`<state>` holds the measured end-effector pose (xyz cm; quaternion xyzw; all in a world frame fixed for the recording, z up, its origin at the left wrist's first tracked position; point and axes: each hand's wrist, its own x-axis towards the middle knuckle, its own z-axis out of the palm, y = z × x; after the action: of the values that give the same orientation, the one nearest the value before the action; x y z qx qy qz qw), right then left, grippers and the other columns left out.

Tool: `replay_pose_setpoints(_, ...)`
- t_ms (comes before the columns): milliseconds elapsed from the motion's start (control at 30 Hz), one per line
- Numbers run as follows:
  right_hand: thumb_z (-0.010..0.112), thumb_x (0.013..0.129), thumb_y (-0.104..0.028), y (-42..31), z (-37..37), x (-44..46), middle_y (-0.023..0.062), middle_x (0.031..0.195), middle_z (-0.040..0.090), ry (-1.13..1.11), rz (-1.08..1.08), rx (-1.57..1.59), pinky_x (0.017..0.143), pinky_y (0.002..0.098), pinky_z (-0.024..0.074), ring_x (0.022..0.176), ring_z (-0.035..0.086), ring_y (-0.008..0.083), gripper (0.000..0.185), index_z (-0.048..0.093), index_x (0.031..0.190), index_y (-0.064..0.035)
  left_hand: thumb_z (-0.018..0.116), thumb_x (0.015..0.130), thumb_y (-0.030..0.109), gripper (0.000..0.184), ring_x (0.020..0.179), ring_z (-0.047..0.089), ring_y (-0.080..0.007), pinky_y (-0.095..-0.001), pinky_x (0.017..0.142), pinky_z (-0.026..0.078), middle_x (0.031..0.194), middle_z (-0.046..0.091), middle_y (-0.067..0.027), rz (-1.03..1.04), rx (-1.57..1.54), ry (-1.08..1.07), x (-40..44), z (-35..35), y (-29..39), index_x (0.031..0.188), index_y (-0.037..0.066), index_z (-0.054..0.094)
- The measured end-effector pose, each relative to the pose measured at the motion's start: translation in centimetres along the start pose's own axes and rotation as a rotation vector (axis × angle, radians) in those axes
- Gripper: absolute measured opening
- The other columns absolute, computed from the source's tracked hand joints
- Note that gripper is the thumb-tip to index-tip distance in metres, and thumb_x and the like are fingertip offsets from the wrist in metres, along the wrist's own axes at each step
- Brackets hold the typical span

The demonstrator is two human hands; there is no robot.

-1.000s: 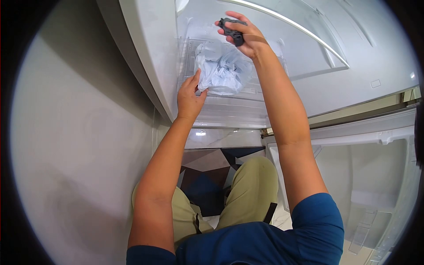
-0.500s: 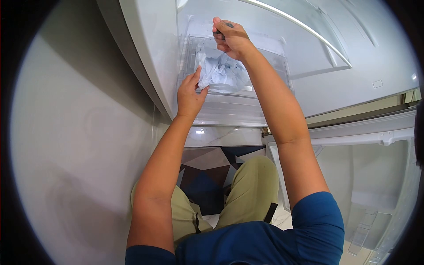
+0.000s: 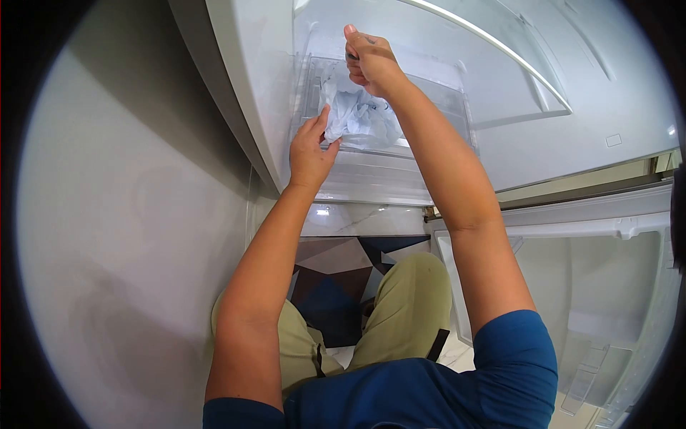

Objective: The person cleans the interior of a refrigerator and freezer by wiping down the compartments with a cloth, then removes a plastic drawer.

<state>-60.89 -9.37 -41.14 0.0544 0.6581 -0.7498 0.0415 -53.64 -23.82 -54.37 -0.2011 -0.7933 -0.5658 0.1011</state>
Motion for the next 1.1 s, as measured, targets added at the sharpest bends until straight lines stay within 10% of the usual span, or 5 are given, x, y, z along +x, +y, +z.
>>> replay_pose_setpoints(467, 0.052, 0.091, -0.039, 2.4, 0.6, 0.9, -0.004, 0.051, 0.033, 0.137, -0.276, -0.401, 0.041, 0.0255, 0.0235, 0.043, 0.028, 0.0077, 0.043, 0.046, 0.061, -0.0084, 0.069, 0.072, 0.0, 0.066, 0.084, 0.058, -0.0173, -0.026, 0.074, 0.05, 0.104, 0.058, -0.0079, -0.007, 0.047, -0.013, 0.0, -0.2, 0.4, 0.133, 0.014, 0.047)
replay_pose_setpoints(667, 0.045, 0.087, -0.02, -0.3, -3.0, -0.5, 0.0052, 0.092, 0.062, 0.024, -0.371, -0.274, 0.076, 0.023, 0.0432, 0.085, 0.054, 0.0132, 0.029, 0.066, 0.099, -0.005, 0.069, 0.072, 0.001, 0.065, 0.084, 0.058, -0.017, -0.0252, 0.073, 0.049, 0.104, 0.058, -0.0076, 0.005, 0.024, -0.005, -0.1, 0.0, 0.3, 0.132, 0.013, 0.048)
replay_pose_setpoints(833, 0.055, 0.085, -0.013, -3.4, -6.7, 0.6, 0.0064, 0.094, 0.066, 0.233, -0.44, -0.934, 0.078, 0.0253, 0.046, 0.084, 0.061, 0.0146, 0.025, 0.067, 0.105, -0.0079, 0.069, 0.072, 0.0, 0.064, 0.085, 0.058, -0.0163, -0.0248, 0.074, 0.049, 0.104, 0.058, -0.0076, -0.004, 0.03, 0.001, 0.0, 0.0, 0.5, 0.131, 0.011, 0.049)
replay_pose_setpoints(1100, 0.071, 0.077, -0.014, -4.3, -5.2, 6.0, 0.007, 0.093, 0.067, 0.005, -0.516, -0.598, 0.074, 0.0277, 0.049, 0.081, 0.062, 0.0141, 0.022, 0.069, 0.099, -0.0088, 0.068, 0.072, -0.003, 0.064, 0.086, 0.059, -0.0165, -0.0249, 0.075, 0.05, 0.106, 0.057, -0.0088, 0.002, -0.013, 0.003, -0.1, 0.0, 0.3, 0.132, 0.011, 0.048)
